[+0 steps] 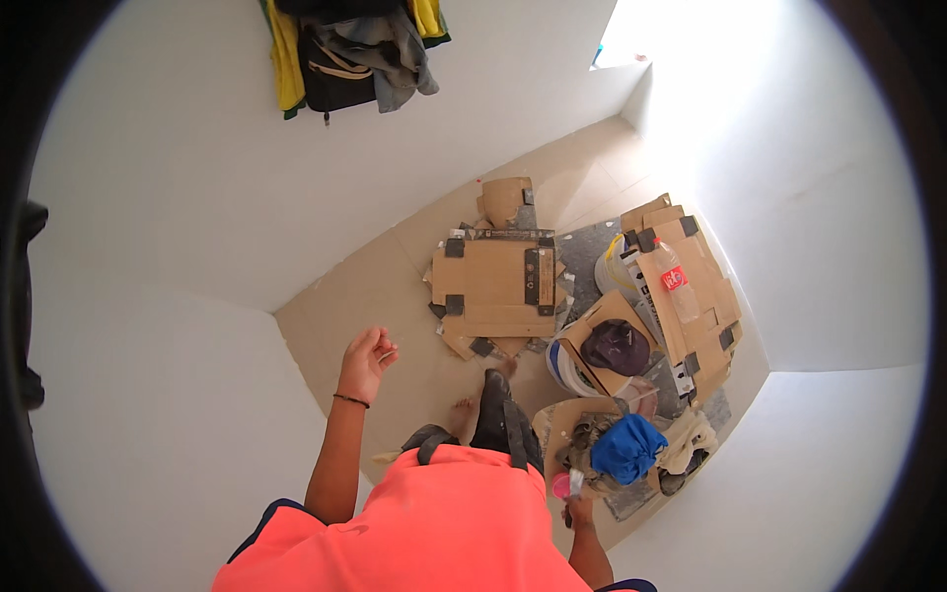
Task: The person retrieves a bucket and trowel, then kneels to apply plaster along the base of a wall. They scrape the trowel on a ledge, return to the room, and continue smoothing the plaster at the wall-floor junction.
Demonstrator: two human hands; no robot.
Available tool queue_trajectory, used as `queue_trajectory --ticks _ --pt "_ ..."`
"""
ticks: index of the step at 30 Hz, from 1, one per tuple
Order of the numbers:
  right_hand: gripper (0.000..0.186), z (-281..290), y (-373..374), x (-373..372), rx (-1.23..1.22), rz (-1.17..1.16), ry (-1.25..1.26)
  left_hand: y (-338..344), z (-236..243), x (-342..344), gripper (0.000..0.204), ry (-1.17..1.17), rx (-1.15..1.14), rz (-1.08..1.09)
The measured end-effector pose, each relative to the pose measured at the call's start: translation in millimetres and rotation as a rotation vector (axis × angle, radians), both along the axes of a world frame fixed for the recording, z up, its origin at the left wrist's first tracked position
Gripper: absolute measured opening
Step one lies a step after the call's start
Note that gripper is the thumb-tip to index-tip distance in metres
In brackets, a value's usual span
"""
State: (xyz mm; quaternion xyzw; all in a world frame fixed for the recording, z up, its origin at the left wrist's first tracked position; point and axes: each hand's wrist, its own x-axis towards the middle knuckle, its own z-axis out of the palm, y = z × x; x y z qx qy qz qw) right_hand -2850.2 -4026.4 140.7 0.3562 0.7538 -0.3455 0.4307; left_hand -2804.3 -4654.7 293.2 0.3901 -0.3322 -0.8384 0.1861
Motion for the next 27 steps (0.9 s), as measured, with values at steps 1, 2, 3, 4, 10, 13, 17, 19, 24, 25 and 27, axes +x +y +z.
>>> queue_trajectory --ticks 1,2,3,4,10,13,17,19,24,25,27 --pt "0.018 1.2 1.8 2.1 -0.061 0.191 0.048 -5.3 -4.9 -5.4 0.021 -0.033 0.010 0.029" --pt "0.015 5.8 1.3 4.5 -0.040 0.357 0.076 -11.0 -10.7 -12.3 0.021 -0.044 0.014 0.051" --pt "0.013 6.2 -5.7 1.3 -0.011 0.495 0.082 -15.9 -16.8 -21.3 0.021 -0.068 0.021 0.076" --pt "0.012 8.0 -15.0 -2.5 -0.056 0.487 0.153 -19.7 -22.0 -32.5 0.020 -0.064 0.035 0.064" --pt "0.018 -9.9 -120.5 -94.4 0.127 0.442 0.357 -48.5 -6.0 -162.8 0.016 -0.064 0.003 -0.104" --pt "0.030 -10.4 -172.6 -180.5 0.182 0.349 0.412 -74.2 25.4 -225.7 0.017 -0.020 -0.157 -0.198" --pt "0.032 -1.3 -224.7 -288.9 0.183 0.404 0.699 -110.8 50.7 -256.8 0.017 -0.135 -0.325 -0.188" --pt "0.034 6.6 -237.3 -345.5 0.112 0.463 0.848 -132.9 51.4 -272.5 0.017 -0.175 -0.374 -0.144" --pt "0.024 21.7 -262.7 -441.0 -0.011 0.258 0.570 -180.9 54.9 -309.6 0.018 -0.169 -0.412 -0.133" --pt "0.022 21.0 -271.6 -448.8 -0.012 0.180 0.504 -193.4 56.2 -326.7 0.018 -0.155 -0.428 -0.156" --pt "0.018 18.1 -287.2 -453.9 -0.026 0.026 0.449 -209.2 60.1 -356.1 0.017 -0.129 -0.443 -0.185"
